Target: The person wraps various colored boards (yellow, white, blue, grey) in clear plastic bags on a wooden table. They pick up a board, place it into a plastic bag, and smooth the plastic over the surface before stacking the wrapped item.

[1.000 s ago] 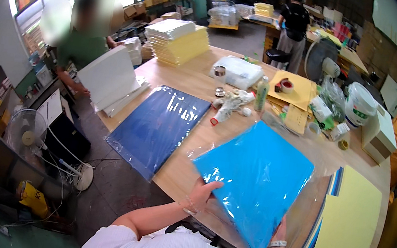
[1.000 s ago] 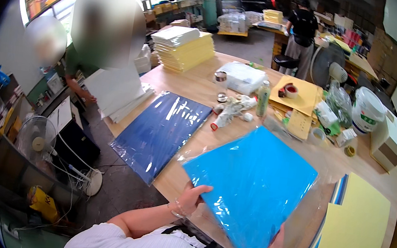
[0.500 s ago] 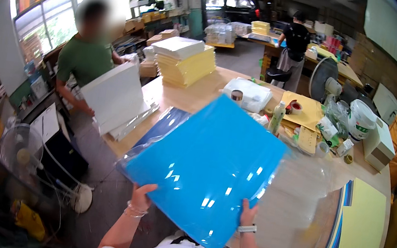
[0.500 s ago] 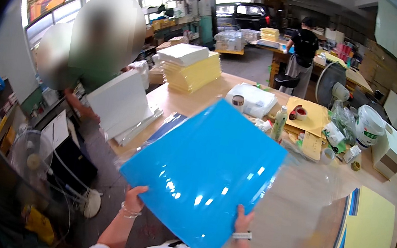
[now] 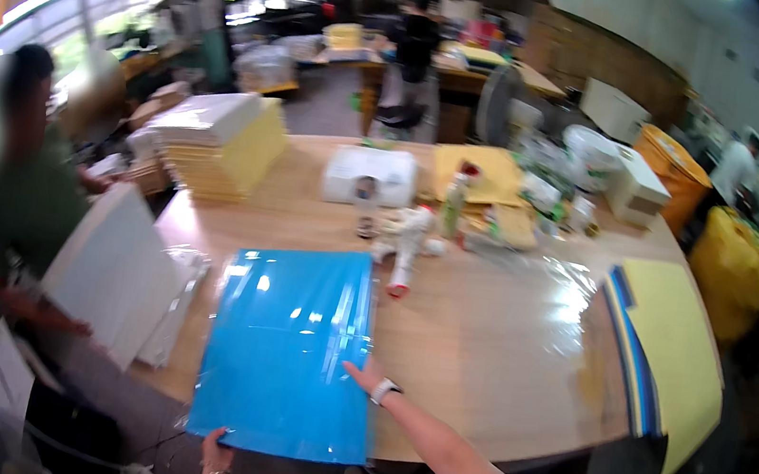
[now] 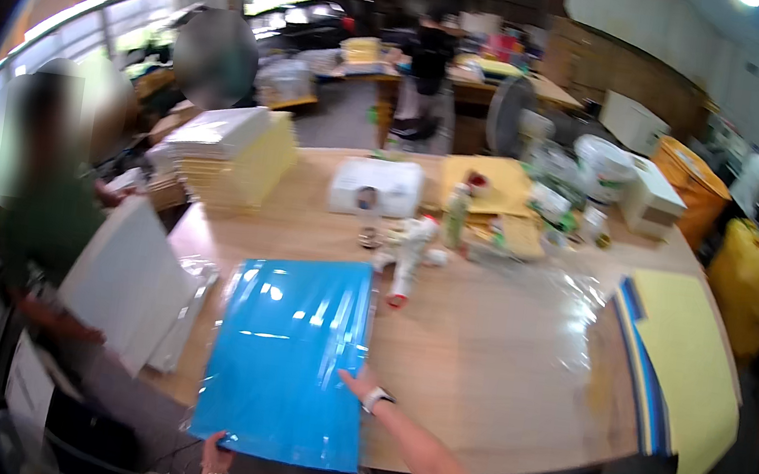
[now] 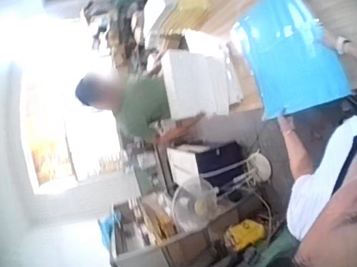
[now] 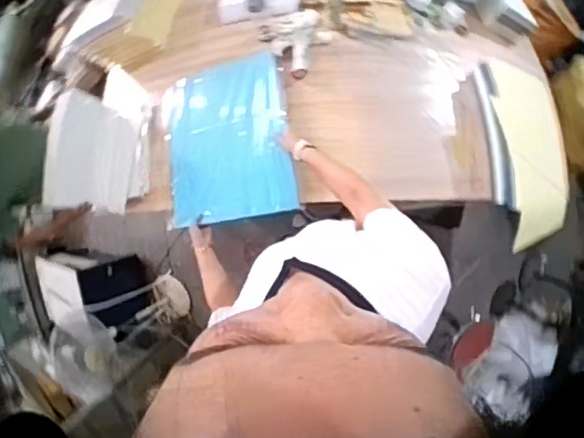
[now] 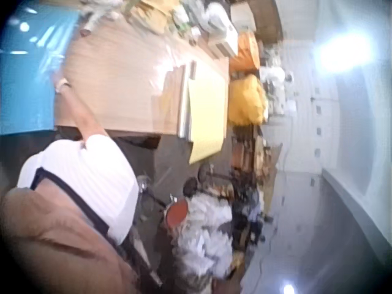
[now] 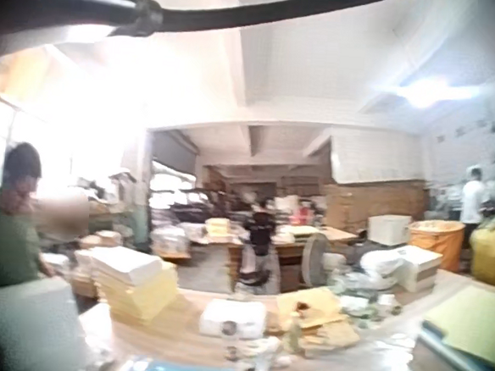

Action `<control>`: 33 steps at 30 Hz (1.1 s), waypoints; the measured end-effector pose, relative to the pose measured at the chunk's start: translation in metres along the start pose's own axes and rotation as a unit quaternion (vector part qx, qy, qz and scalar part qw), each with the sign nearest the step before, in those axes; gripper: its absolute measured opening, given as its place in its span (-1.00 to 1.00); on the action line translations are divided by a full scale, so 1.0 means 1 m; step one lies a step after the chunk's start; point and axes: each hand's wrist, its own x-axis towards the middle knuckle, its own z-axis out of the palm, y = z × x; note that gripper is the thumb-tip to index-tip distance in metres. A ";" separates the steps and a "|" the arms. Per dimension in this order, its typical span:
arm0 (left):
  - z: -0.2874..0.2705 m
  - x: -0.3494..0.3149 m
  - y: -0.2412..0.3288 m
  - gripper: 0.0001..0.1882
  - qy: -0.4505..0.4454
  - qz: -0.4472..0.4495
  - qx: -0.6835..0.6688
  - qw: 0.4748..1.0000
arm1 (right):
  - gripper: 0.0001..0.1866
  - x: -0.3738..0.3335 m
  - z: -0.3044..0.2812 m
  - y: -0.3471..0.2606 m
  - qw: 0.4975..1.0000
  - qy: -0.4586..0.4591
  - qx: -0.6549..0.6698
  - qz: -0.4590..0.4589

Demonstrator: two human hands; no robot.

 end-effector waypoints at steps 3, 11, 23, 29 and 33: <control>0.028 -0.022 0.014 -0.55 0.087 -0.002 0.146 0.985 | -0.58 -0.009 -0.045 -0.024 0.990 -0.049 -0.103 0.080; 0.144 -0.107 -0.003 -0.65 -0.025 0.453 0.746 0.487 | -0.66 -0.218 -0.233 0.083 0.869 0.437 -0.221 0.075; 0.342 -0.110 -0.367 -0.34 -0.442 0.341 0.809 0.182 | -0.40 -0.594 -0.443 0.213 0.418 0.793 0.295 0.330; 0.424 -0.171 -0.439 -0.41 -0.458 0.344 0.701 0.425 | -0.78 -0.594 -0.491 0.219 0.585 0.664 0.465 0.032; 0.513 -0.232 -0.544 -0.44 -0.529 0.114 0.533 0.650 | -0.87 -0.537 -0.493 0.208 0.565 0.669 0.482 0.019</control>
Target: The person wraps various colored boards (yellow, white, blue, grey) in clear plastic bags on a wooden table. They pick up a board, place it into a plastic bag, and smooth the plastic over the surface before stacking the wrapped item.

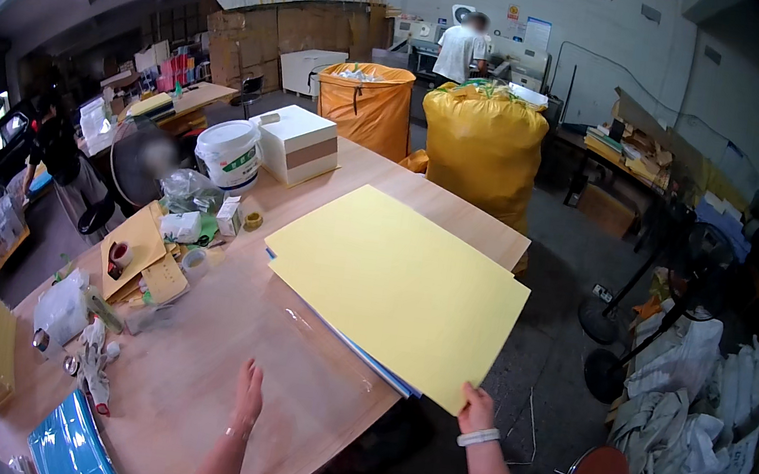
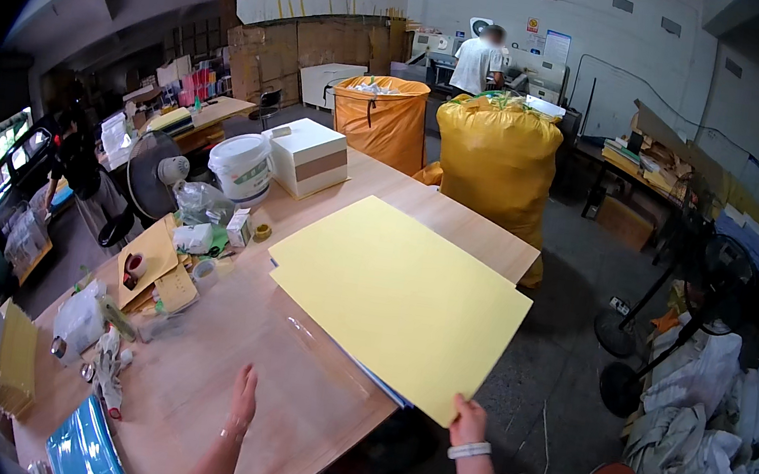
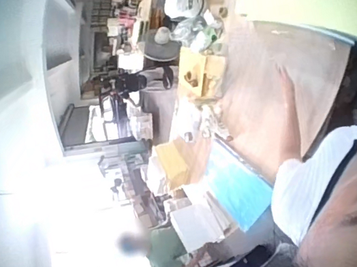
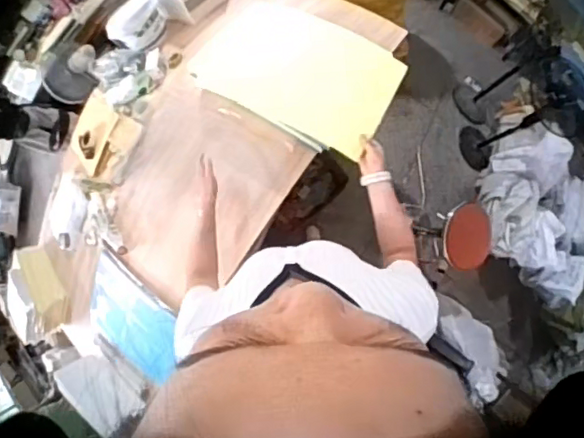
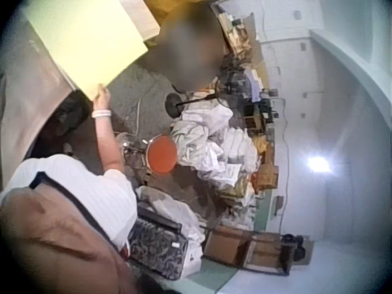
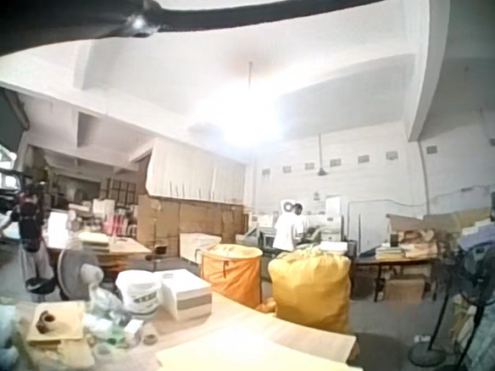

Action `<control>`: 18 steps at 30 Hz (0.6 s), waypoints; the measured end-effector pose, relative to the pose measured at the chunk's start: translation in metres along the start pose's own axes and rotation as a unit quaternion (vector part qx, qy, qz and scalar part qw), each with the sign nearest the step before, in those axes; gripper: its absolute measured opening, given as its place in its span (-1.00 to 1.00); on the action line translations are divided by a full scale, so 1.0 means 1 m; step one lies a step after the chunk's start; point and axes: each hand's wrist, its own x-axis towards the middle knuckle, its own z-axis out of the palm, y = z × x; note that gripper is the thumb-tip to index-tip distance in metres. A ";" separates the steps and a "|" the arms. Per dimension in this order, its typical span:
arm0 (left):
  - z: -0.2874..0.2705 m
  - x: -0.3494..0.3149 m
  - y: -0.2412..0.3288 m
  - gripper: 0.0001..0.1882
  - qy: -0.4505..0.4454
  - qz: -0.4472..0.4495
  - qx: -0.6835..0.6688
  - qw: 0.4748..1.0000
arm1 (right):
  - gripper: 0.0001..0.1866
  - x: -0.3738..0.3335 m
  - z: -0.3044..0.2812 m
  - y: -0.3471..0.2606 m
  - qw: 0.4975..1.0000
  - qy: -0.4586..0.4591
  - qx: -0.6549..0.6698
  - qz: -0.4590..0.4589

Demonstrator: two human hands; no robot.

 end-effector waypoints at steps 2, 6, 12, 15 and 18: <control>0.041 0.060 -0.001 -0.40 0.007 0.036 -0.008 0.999 | -0.80 0.008 0.028 0.003 0.999 0.002 -0.043 0.029; 0.108 0.156 0.029 -0.32 0.052 0.114 0.061 0.990 | -0.64 0.038 0.047 0.006 0.914 -0.009 -0.387 -0.123; 0.154 0.209 0.022 -0.31 0.072 0.132 0.302 0.941 | -0.55 0.054 0.056 -0.008 0.830 -0.016 -0.525 -0.187; 0.161 0.200 0.021 -0.32 0.090 0.169 0.293 0.937 | -0.51 0.060 0.048 -0.024 0.825 -0.001 -0.532 -0.190; 0.146 0.227 0.017 -0.38 0.169 0.185 0.230 0.940 | -0.56 0.086 0.021 -0.054 0.862 0.062 -0.469 -0.183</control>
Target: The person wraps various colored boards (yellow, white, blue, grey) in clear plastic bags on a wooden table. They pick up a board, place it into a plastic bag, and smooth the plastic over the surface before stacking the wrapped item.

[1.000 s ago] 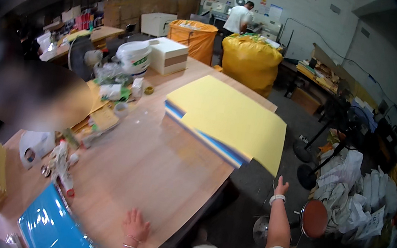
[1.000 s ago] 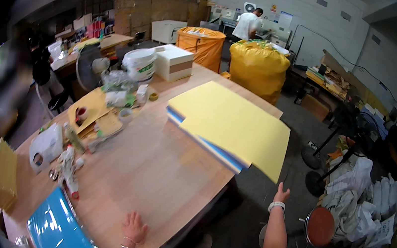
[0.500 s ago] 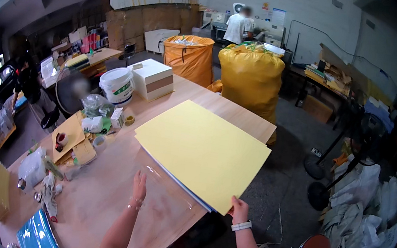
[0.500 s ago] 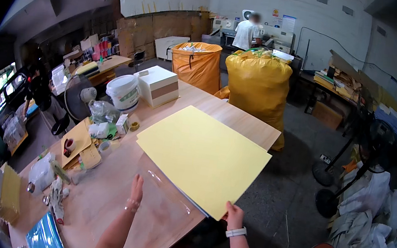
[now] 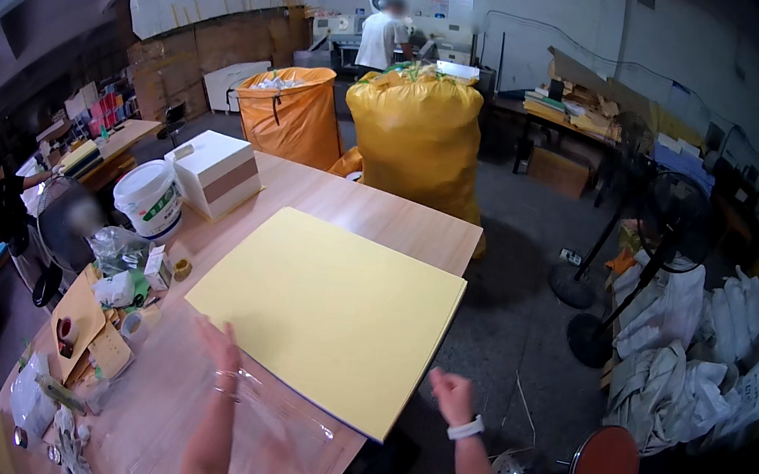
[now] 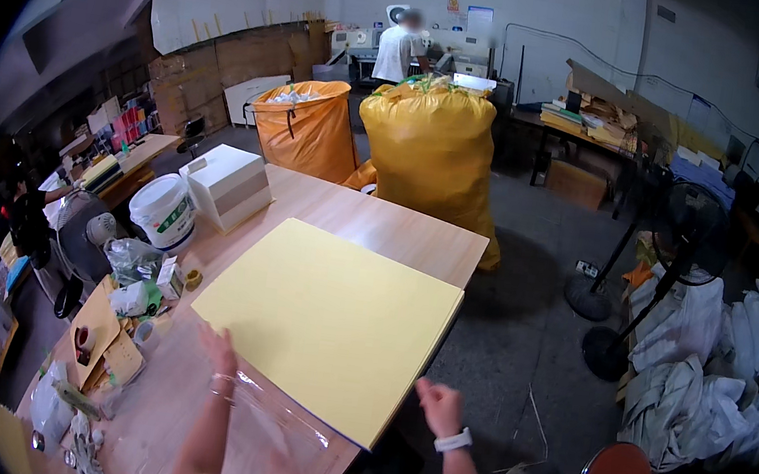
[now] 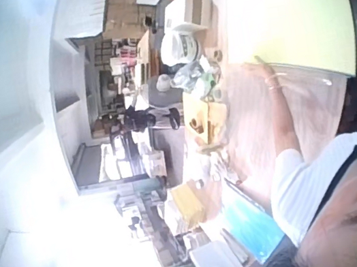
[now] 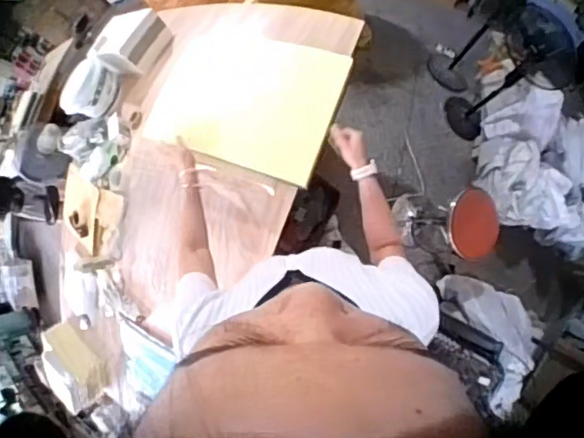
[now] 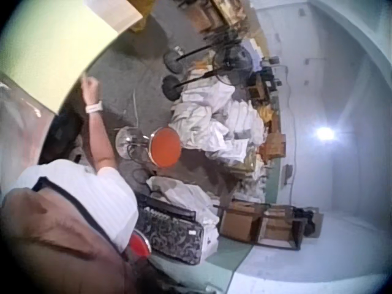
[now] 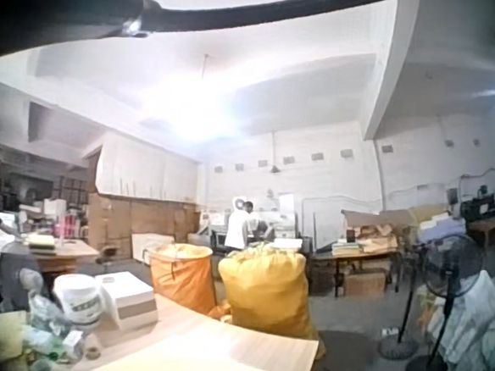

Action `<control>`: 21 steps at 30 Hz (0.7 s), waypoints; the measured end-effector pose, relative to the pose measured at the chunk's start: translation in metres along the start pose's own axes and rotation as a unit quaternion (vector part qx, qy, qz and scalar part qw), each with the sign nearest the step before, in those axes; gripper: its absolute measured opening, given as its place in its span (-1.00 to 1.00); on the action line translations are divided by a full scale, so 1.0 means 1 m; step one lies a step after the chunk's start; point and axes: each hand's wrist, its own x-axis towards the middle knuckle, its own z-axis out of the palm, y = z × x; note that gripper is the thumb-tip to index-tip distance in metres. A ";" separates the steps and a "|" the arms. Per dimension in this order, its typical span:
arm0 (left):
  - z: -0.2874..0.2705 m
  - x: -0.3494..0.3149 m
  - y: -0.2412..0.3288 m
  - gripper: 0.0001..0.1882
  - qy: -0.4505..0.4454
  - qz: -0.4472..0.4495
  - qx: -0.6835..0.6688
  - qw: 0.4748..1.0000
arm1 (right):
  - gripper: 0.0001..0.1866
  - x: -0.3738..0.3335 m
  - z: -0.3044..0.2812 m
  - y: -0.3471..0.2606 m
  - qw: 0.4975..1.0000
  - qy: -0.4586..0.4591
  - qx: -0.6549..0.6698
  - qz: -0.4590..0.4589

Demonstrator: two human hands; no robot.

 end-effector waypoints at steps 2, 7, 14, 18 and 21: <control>0.007 0.062 -0.085 -0.44 0.096 -0.050 -0.171 0.979 | -0.68 0.060 -0.009 0.043 0.991 0.091 0.101 -0.008; 0.013 0.172 -0.150 -0.55 0.104 -0.147 -0.442 0.879 | -0.73 0.200 0.001 0.062 0.948 0.172 0.221 -0.149; 0.023 0.153 -0.100 -0.57 0.038 -0.221 -0.471 0.853 | -0.50 0.238 0.033 0.072 0.962 0.074 0.256 -0.062; 0.022 0.172 -0.156 -0.55 0.036 -0.224 -0.530 0.817 | -0.55 0.239 0.041 0.065 0.940 0.135 0.305 -0.065; 0.035 0.159 -0.136 -0.54 -0.003 -0.196 -0.504 0.841 | -0.59 0.241 0.036 0.071 0.941 0.154 0.292 -0.072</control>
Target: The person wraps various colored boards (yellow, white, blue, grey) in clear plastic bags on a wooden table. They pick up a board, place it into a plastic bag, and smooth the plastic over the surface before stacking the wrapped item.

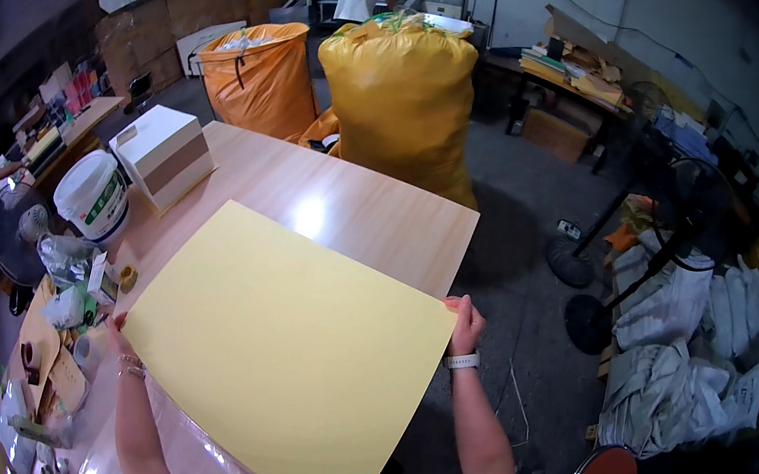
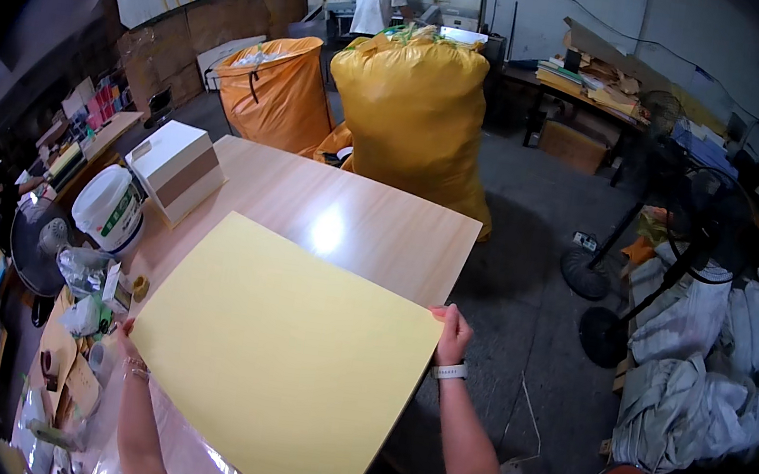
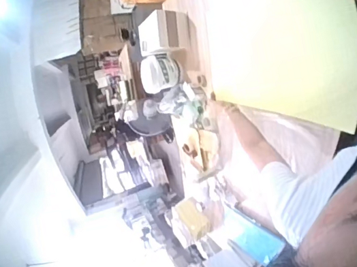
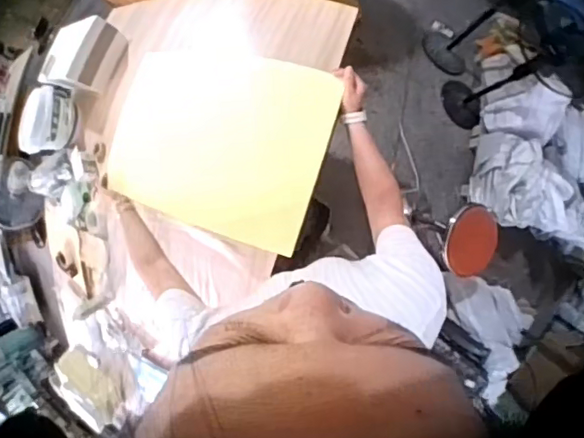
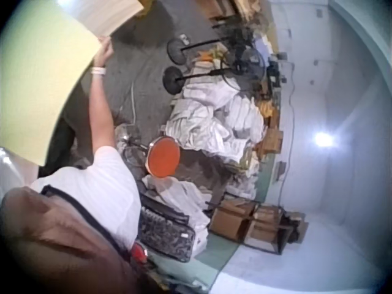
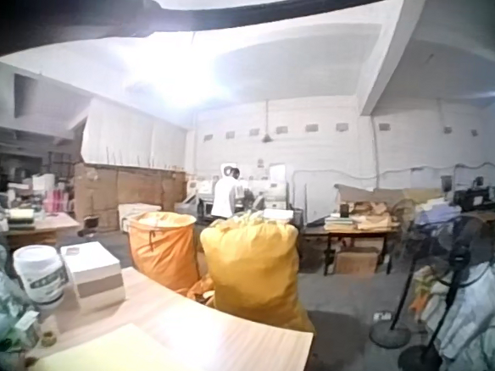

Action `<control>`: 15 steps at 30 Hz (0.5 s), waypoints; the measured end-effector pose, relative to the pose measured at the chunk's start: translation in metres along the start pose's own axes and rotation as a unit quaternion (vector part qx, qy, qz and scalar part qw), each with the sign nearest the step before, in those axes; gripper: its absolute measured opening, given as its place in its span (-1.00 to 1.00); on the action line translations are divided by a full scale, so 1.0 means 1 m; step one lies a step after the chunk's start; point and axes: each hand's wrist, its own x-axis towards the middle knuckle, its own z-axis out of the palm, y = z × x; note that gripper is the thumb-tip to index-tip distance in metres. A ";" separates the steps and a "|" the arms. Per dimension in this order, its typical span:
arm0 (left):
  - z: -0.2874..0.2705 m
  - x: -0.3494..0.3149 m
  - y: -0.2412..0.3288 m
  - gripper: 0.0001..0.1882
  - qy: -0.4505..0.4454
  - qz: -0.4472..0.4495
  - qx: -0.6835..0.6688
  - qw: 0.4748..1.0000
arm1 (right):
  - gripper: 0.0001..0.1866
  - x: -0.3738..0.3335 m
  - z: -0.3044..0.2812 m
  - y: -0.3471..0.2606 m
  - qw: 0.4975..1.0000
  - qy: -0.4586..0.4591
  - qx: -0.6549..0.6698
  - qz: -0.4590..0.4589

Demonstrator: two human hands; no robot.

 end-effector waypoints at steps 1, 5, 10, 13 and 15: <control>0.020 -0.017 0.001 -0.54 -0.020 0.018 0.004 1.000 | -0.60 0.001 -0.006 0.002 1.000 0.005 -0.015 0.001; -0.022 0.035 0.003 -0.59 -0.045 0.012 -0.059 0.997 | -0.60 0.001 0.007 0.016 0.997 0.004 -0.072 -0.025; -0.050 -0.003 0.035 -0.72 0.182 0.069 0.110 0.975 | -0.71 -0.012 -0.002 -0.036 0.998 0.047 -0.039 0.014; 0.022 -0.121 0.121 -0.77 0.191 0.004 0.066 0.979 | -0.78 -0.065 -0.026 -0.119 0.997 0.013 -0.053 -0.057; -0.009 -0.177 0.138 -0.79 0.106 -0.038 0.017 0.994 | -0.86 -0.126 -0.014 -0.158 0.967 -0.187 -0.156 -0.074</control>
